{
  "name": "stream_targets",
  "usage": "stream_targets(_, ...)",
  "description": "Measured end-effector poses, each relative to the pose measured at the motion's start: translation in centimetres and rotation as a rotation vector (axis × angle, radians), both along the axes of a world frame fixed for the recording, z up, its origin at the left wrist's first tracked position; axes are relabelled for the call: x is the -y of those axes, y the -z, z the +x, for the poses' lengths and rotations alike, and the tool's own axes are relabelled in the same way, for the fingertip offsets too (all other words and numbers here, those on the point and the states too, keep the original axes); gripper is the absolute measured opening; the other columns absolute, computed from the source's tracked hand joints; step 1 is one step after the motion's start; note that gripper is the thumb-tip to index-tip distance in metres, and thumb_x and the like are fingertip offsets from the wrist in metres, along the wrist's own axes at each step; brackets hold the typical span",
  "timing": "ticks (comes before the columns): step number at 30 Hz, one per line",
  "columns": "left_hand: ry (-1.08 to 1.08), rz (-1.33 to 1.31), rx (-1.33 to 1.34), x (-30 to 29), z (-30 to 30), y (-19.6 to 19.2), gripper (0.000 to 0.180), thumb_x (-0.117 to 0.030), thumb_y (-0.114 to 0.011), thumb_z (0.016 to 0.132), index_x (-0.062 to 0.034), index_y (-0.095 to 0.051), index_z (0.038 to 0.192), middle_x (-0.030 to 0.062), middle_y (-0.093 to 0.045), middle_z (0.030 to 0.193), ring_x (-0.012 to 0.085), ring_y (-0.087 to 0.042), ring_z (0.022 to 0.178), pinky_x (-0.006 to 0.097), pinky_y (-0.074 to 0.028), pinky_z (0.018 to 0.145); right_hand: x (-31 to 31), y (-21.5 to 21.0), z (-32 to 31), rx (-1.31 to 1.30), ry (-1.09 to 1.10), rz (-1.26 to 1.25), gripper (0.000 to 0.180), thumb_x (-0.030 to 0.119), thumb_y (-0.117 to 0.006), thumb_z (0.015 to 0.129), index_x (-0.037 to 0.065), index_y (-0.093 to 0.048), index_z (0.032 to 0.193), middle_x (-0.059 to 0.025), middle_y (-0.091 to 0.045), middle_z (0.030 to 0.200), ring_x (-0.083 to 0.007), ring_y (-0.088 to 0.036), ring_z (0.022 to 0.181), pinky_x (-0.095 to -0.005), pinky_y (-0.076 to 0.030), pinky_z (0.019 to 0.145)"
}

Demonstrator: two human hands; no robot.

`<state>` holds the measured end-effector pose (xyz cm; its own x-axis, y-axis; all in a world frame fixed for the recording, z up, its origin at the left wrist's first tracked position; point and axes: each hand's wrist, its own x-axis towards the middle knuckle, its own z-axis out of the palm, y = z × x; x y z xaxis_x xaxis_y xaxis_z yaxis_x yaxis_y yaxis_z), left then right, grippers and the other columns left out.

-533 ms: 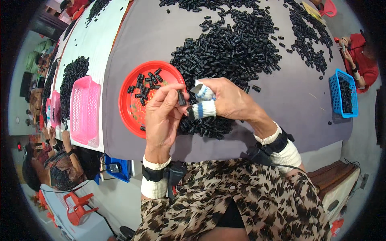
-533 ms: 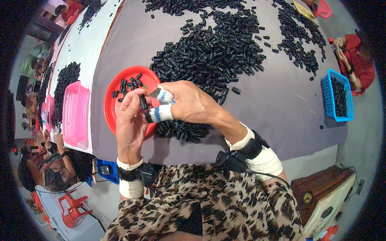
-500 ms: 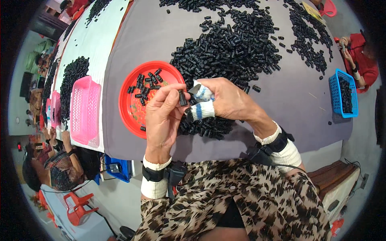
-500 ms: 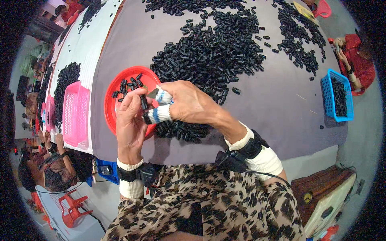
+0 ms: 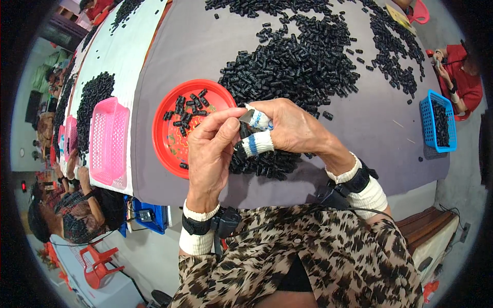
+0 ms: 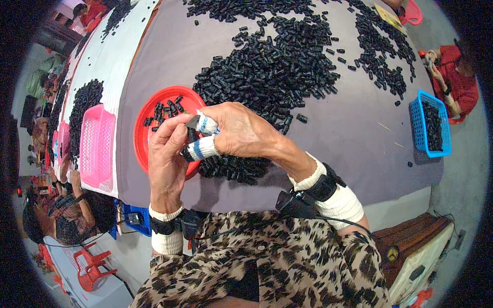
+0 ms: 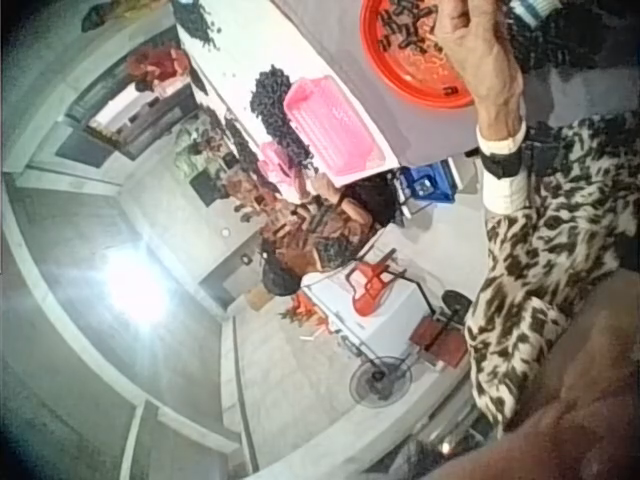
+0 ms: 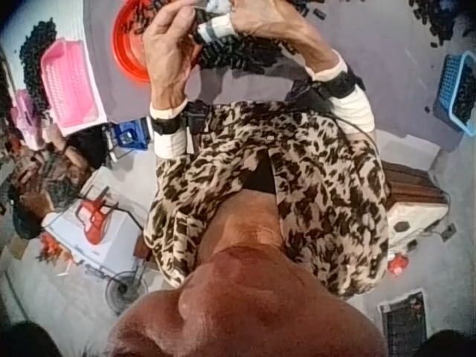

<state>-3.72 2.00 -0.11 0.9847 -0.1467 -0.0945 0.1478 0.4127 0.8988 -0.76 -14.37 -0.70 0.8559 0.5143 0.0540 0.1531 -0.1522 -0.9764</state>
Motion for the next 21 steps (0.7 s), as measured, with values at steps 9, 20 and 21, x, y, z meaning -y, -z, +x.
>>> stream_targets(9, 0.015, -0.024, -0.026, 0.04, 0.24, 0.25, 0.02, -0.01, -0.06, 0.085, 0.0013, -0.061, 0.101, -0.002, -0.058, 0.079, 0.0016, -0.046, 0.064, 0.015, -0.038, 0.056, 0.13, -0.14, -0.01, 0.004, -0.006, -0.025, 0.04, 0.037, -0.072, 0.068, 0.001, -0.055, 0.073, -0.0062, -0.053, 0.061, -0.0149, -0.05, 0.057, -0.0317, -0.041, 0.055)
stream_targets(20, 0.01, 0.033, 0.008, 0.22, 0.05, -0.08, 0.017, -0.008, -0.059, 0.085, 0.0007, -0.061, 0.099, 0.0007, -0.06, 0.085, 0.0039, -0.048, 0.068, 0.018, -0.041, 0.062, 0.26, -0.63, -0.43, -0.015, -0.042, -0.011, 0.037, 0.035, -0.071, 0.07, 0.001, -0.057, 0.077, -0.0048, -0.055, 0.063, -0.0127, -0.049, 0.059, -0.0299, -0.041, 0.056)
stream_targets(21, 0.017, 0.014, -0.011, 0.39, 0.06, -0.21, 0.017, -0.008, -0.059, 0.085, 0.0009, -0.061, 0.1, 0.0007, -0.06, 0.084, 0.0041, -0.049, 0.068, 0.019, -0.042, 0.062, 0.27, -0.6, -0.41, 0.01, -0.036, -0.011, 0.037, 0.034, -0.07, 0.07, 0.001, -0.057, 0.078, -0.0049, -0.055, 0.063, -0.0127, -0.049, 0.059, -0.03, -0.041, 0.055)
